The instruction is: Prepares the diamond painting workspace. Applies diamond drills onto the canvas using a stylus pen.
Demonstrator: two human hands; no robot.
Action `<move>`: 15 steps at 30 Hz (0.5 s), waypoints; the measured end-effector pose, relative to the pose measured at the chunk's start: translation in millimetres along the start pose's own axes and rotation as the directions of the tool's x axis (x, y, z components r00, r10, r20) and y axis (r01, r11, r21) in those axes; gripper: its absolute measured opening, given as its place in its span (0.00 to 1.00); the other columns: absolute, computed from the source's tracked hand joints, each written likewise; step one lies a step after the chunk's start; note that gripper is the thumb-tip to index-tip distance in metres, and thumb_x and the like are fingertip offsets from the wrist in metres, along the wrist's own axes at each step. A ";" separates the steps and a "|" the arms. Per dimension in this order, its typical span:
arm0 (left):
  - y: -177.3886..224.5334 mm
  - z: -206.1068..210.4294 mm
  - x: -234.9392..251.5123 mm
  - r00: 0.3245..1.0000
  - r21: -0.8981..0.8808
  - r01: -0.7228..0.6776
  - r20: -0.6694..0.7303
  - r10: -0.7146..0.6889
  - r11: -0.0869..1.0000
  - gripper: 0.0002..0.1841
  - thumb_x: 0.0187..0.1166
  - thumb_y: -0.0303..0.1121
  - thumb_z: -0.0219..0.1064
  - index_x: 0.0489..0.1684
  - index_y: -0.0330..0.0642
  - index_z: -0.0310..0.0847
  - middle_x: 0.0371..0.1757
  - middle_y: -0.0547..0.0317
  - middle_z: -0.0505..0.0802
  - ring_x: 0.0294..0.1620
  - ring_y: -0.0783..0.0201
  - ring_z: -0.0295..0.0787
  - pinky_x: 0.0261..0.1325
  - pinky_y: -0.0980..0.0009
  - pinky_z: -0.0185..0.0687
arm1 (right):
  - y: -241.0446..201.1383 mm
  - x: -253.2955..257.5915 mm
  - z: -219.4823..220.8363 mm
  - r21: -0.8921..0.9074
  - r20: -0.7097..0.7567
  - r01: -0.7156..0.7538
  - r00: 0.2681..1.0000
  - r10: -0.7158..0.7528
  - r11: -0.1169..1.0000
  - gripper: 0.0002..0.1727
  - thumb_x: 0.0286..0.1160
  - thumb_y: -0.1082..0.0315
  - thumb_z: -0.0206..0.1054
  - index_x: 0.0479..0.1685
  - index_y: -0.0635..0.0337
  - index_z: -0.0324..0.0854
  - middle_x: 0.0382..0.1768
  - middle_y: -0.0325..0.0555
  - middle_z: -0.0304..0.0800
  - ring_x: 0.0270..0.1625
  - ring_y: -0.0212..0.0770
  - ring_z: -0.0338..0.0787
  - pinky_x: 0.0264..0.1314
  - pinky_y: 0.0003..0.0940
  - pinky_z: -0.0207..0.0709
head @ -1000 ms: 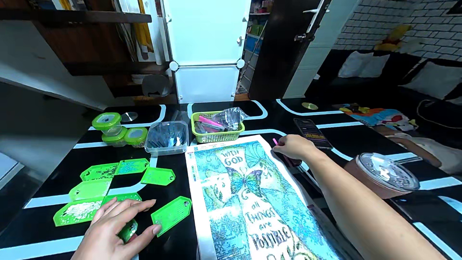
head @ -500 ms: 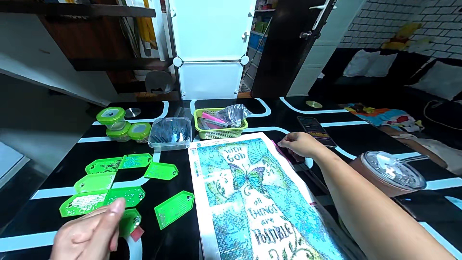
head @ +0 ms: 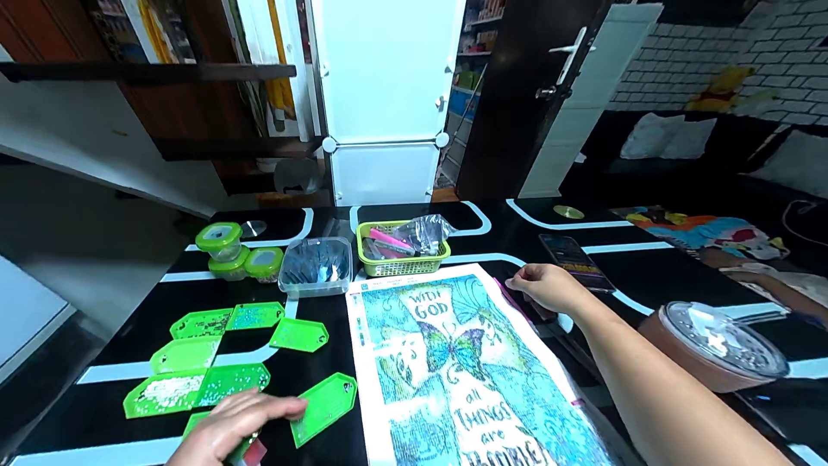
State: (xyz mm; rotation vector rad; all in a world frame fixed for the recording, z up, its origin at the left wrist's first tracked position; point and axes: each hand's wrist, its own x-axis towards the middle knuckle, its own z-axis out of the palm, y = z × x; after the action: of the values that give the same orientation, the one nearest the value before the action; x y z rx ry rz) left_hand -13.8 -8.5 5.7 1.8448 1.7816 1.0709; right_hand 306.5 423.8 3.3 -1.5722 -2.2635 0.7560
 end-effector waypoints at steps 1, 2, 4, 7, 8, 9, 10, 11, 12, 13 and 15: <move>-0.6 0.0 0.0 0.999 -0.009 -0.017 0.039 0.018 1.000 0.32 0.66 0.52 0.81 0.65 0.39 0.88 0.57 0.49 0.96 0.60 0.56 0.92 0.79 0.44 0.70 | -5.5 -0.3 -1.7 0.001 -0.026 0.017 1.000 -0.017 1.000 0.15 0.84 0.59 0.70 0.36 0.62 0.88 0.28 0.53 0.88 0.34 0.51 0.86 0.43 0.59 0.77; -1.4 0.1 0.3 0.996 -0.021 -0.031 0.083 0.033 0.999 0.36 0.63 0.56 0.81 0.66 0.37 0.87 0.57 0.48 0.96 0.57 0.56 0.91 0.75 0.46 0.72 | -13.4 -1.8 -3.2 0.018 -0.058 0.048 0.997 -0.046 0.999 0.14 0.84 0.60 0.70 0.37 0.62 0.88 0.29 0.54 0.88 0.36 0.52 0.87 0.45 0.60 0.77; -1.7 0.5 0.8 0.982 -0.055 -0.023 0.186 0.033 0.998 0.49 0.55 0.68 0.79 0.70 0.36 0.84 0.58 0.48 0.95 0.54 0.56 0.90 0.72 0.47 0.73 | -33.7 -5.6 -3.9 0.050 -0.091 0.124 0.989 -0.119 0.991 0.12 0.84 0.61 0.69 0.39 0.62 0.88 0.29 0.53 0.89 0.35 0.51 0.87 0.44 0.58 0.78; -0.3 1.4 1.2 0.953 -0.127 0.004 0.302 0.035 0.992 0.60 0.41 0.71 0.80 0.77 0.36 0.77 0.64 0.48 0.94 0.67 0.51 0.88 0.77 0.44 0.72 | -61.2 -10.4 5.7 0.084 -0.073 0.264 0.963 -0.258 0.961 0.10 0.84 0.63 0.69 0.41 0.61 0.88 0.25 0.48 0.86 0.29 0.44 0.84 0.37 0.50 0.79; 0.1 0.7 1.0 0.951 -0.156 0.003 0.305 0.045 0.988 0.61 0.39 0.71 0.81 0.79 0.37 0.76 0.64 0.48 0.93 0.68 0.52 0.87 0.78 0.45 0.71 | -69.7 -10.9 11.3 0.091 -0.066 0.313 0.949 -0.308 0.945 0.10 0.84 0.63 0.69 0.40 0.60 0.88 0.24 0.45 0.86 0.28 0.42 0.84 0.36 0.48 0.79; 0.4 -0.6 0.4 0.955 -0.196 -0.002 0.292 0.060 0.981 0.62 0.38 0.71 0.81 0.79 0.37 0.75 0.64 0.48 0.93 0.69 0.53 0.87 0.79 0.48 0.72 | -78.9 -11.5 17.1 0.099 -0.055 0.357 0.934 -0.353 0.929 0.09 0.84 0.63 0.69 0.40 0.59 0.88 0.25 0.44 0.86 0.28 0.41 0.85 0.36 0.47 0.80; 1.0 -2.1 -0.5 0.961 -0.243 -0.006 0.267 0.073 0.970 0.63 0.38 0.74 0.79 0.78 0.36 0.76 0.64 0.48 0.93 0.68 0.56 0.87 0.77 0.51 0.74 | -88.6 -12.9 23.0 0.109 -0.037 0.391 0.920 -0.390 0.914 0.09 0.84 0.63 0.69 0.40 0.58 0.88 0.26 0.43 0.87 0.29 0.40 0.86 0.38 0.47 0.80; 1.5 -3.5 -2.0 0.968 -0.292 -0.011 0.236 0.083 0.956 0.64 0.39 0.78 0.77 0.78 0.36 0.76 0.64 0.49 0.93 0.66 0.59 0.88 0.72 0.56 0.78 | -98.2 -15.2 29.2 0.115 -0.019 0.422 0.906 -0.423 0.899 0.09 0.83 0.63 0.69 0.40 0.58 0.88 0.26 0.42 0.87 0.30 0.39 0.86 0.38 0.46 0.81; 1.1 -4.5 -3.8 0.975 -0.336 -0.016 0.203 0.089 0.942 0.63 0.40 0.79 0.75 0.78 0.37 0.76 0.64 0.50 0.93 0.63 0.62 0.88 0.66 0.61 0.80 | -107.2 -18.8 35.2 0.121 -0.003 0.454 0.889 -0.457 0.883 0.08 0.83 0.63 0.70 0.40 0.58 0.88 0.27 0.43 0.88 0.31 0.39 0.87 0.39 0.46 0.82; 0.4 -5.0 -5.4 0.981 -0.359 -0.022 0.170 0.089 0.933 0.62 0.43 0.80 0.74 0.78 0.38 0.76 0.63 0.52 0.93 0.61 0.65 0.88 0.64 0.63 0.81 | -114.6 -22.8 40.7 0.126 0.019 0.488 0.869 -0.494 0.864 0.08 0.83 0.64 0.69 0.41 0.59 0.88 0.29 0.43 0.89 0.32 0.40 0.88 0.40 0.47 0.83; -1.0 -5.5 -5.8 0.992 -0.261 -0.009 0.119 0.041 0.965 0.58 0.49 0.76 0.75 0.75 0.36 0.78 0.61 0.51 0.94 0.61 0.62 0.90 0.67 0.59 0.82 | -124.7 -30.2 48.5 0.121 0.088 0.540 0.830 -0.551 0.833 0.07 0.82 0.66 0.67 0.42 0.59 0.89 0.34 0.45 0.91 0.37 0.42 0.90 0.46 0.50 0.85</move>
State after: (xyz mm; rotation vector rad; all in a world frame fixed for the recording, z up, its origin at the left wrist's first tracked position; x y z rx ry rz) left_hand -18.0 -15.3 7.0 1.7374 1.4741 1.1146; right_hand 195.7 349.7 35.7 -0.7722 -2.5357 0.7819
